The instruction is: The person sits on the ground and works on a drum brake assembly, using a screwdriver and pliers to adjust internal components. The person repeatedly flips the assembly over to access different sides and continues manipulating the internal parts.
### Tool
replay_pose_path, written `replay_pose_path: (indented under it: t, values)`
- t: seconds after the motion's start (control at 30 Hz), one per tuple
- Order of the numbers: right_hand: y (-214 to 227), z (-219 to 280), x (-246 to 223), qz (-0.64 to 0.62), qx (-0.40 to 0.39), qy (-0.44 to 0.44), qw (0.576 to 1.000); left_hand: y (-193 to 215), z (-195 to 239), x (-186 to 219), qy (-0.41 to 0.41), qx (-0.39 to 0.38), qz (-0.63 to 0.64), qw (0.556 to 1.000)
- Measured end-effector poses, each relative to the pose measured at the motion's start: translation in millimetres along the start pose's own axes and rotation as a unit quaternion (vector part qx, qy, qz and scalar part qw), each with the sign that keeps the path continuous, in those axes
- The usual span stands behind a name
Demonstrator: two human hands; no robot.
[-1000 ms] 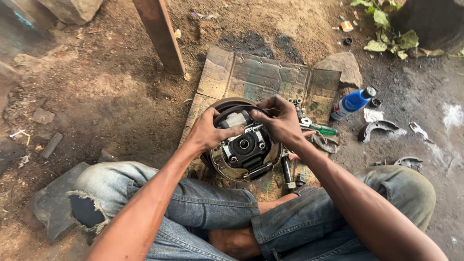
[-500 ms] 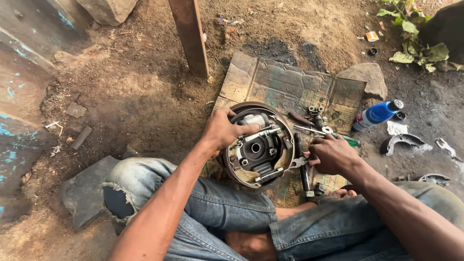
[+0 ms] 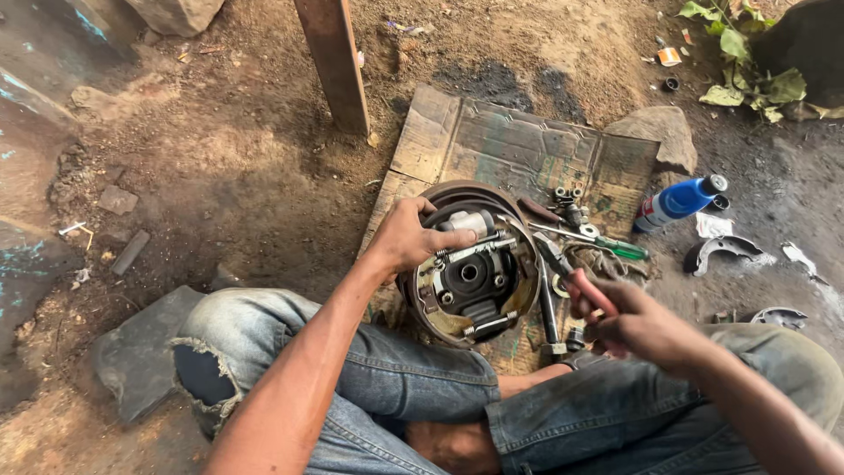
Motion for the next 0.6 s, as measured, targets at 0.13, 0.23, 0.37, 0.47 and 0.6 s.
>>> replay_pose_path:
  t: [0.13, 0.23, 0.37, 0.47, 0.6]
  values:
    - [-27, 26, -1, -0.101, 0.014, 0.015, 0.995, -8, 9, -2, -0.035, -0.022, -0.040, 0.998]
    - [-47, 55, -3, -0.212, 0.014, -0.042, 0.976, -22, 18, -6, -0.019, -0.065, 0.013, 0.998]
    - [-77, 78, -12, -0.235, -0.021, -0.065, 0.970, -42, 29, -5, 0.004, -0.102, 0.071, 0.992]
    - [-95, 83, -14, -0.206, -0.043, -0.063, 0.976, -60, 33, -5, 0.012, -0.098, 0.048, 0.994]
    - [-102, 77, -18, -0.163, -0.037, -0.066, 0.984, -71, 34, -15, 0.066, -0.130, 0.091, 0.985]
Point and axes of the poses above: each hand's wrist, its own z-axis away from the middle knuckle, its own y-axis out of the back of the hand, x = y × z, the point moved 7 cm from there along -z, towards the middle knuckle, and after that the axes turned 13 degrees about y, right-handed, at the moved point
